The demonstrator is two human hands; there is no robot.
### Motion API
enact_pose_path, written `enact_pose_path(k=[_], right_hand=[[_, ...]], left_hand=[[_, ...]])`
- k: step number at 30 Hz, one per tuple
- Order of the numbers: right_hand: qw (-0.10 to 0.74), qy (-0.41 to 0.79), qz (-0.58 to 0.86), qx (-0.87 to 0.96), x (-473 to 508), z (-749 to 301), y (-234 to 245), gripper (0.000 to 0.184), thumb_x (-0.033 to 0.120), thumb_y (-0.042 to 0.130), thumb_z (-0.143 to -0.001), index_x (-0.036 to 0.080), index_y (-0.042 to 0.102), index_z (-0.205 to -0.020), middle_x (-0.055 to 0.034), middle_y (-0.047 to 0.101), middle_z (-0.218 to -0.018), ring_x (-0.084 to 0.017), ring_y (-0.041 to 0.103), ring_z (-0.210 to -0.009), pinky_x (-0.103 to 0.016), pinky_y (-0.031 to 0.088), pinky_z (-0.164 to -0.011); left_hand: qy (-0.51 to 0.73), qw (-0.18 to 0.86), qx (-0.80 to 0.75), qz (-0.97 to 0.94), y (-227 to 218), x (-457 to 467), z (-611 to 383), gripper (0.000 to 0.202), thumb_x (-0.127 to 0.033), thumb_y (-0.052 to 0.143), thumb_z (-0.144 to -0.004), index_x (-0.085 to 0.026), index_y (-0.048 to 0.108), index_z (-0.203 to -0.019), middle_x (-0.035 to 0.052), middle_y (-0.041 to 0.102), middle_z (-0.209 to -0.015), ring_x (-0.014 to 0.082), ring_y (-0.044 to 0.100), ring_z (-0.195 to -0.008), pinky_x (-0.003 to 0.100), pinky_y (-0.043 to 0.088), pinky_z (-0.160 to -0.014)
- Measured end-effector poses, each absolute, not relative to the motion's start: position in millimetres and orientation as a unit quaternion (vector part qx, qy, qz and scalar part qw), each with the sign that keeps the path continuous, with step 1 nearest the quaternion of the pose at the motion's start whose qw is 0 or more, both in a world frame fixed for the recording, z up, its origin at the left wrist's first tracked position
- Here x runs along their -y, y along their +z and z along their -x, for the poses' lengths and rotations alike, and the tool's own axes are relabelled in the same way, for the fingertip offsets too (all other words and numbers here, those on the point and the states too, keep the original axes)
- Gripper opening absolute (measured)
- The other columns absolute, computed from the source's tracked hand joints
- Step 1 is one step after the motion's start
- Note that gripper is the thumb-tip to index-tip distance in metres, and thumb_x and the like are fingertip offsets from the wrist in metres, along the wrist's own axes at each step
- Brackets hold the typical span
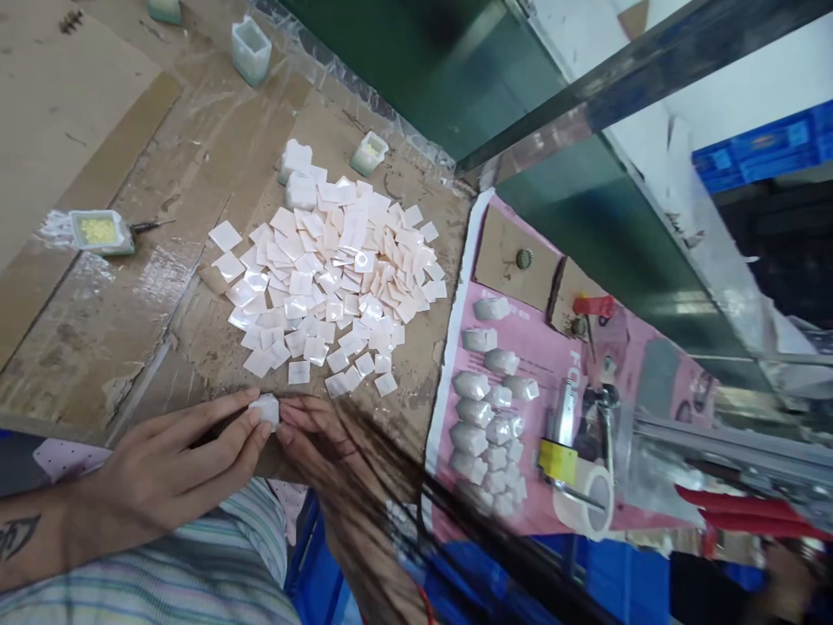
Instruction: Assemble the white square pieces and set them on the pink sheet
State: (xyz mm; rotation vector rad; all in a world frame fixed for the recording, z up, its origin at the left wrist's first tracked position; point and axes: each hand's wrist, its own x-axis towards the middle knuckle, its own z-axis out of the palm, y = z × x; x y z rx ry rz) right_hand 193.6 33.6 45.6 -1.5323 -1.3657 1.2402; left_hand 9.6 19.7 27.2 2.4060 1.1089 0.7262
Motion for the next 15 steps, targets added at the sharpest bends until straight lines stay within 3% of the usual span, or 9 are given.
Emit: enact_pose_path(k=[2,6,9,12,15], right_hand=[[0.392,0.537,0.601,0.444,-37.4,-193.4,53.3,0.013,0.032,0.073,-0.08,0.022,0.076,-0.088,-0.0061,0.076,-0.094,-0.019,0.074,-0.087,-0.029,0.064,-0.074],[0.391,0.585,0.612,0.362,-41.9,-191.5,62.3,0.013,0.028,0.079,-0.074,0.024,0.077,-0.086,-0.0038,0.076,-0.094,-0.018,0.073,-0.087,-0.029,0.062,-0.078],[0.398,0.597,0.609,0.338,-41.2,-188.8,58.3,0.023,0.036,0.08,-0.073,0.027,0.077,-0.094,-0.0021,0.074,-0.092,-0.014,0.071,-0.07,-0.02,0.061,-0.054],[0.42,0.579,0.6,0.358,-39.5,-186.1,51.3,0.023,0.039,0.078,-0.074,0.032,0.077,-0.096,-0.0004,0.074,-0.098,-0.007,0.062,-0.053,-0.012,0.048,-0.035],[0.417,0.583,0.591,0.37,-43.7,-184.4,51.9,0.018,0.037,0.076,-0.076,0.033,0.077,-0.094,0.0001,0.075,-0.099,-0.002,0.051,-0.041,-0.01,0.038,-0.029]], left_hand=[[0.247,0.171,-0.379,-0.875,23.3,-20.9,-6.0,0.036,0.001,0.044,-0.095,-0.013,0.056,-0.125,0.0042,0.063,-0.126,0.0234,0.031,-0.144,0.034,0.023,-0.123],[0.186,0.094,-0.33,-0.921,14.1,-20.0,1.0,0.039,-0.002,0.046,-0.094,-0.015,0.053,-0.13,0.0085,0.058,-0.132,0.0315,0.028,-0.144,0.038,0.049,-0.107],[0.163,0.072,-0.324,-0.929,13.8,-19.5,0.5,0.038,-0.003,0.044,-0.094,-0.013,0.053,-0.13,0.0107,0.058,-0.131,0.0358,0.024,-0.145,0.041,0.057,-0.097],[0.17,0.082,-0.327,-0.926,18.5,-21.7,-3.5,0.038,0.0,0.051,-0.09,-0.007,0.053,-0.127,0.0131,0.06,-0.126,0.0375,0.026,-0.143,0.042,0.052,-0.103],[0.203,0.111,-0.34,-0.911,20.8,-23.7,-6.3,0.038,0.002,0.053,-0.089,-0.006,0.053,-0.126,0.0118,0.062,-0.123,0.0341,0.025,-0.144,0.041,0.034,-0.12]])
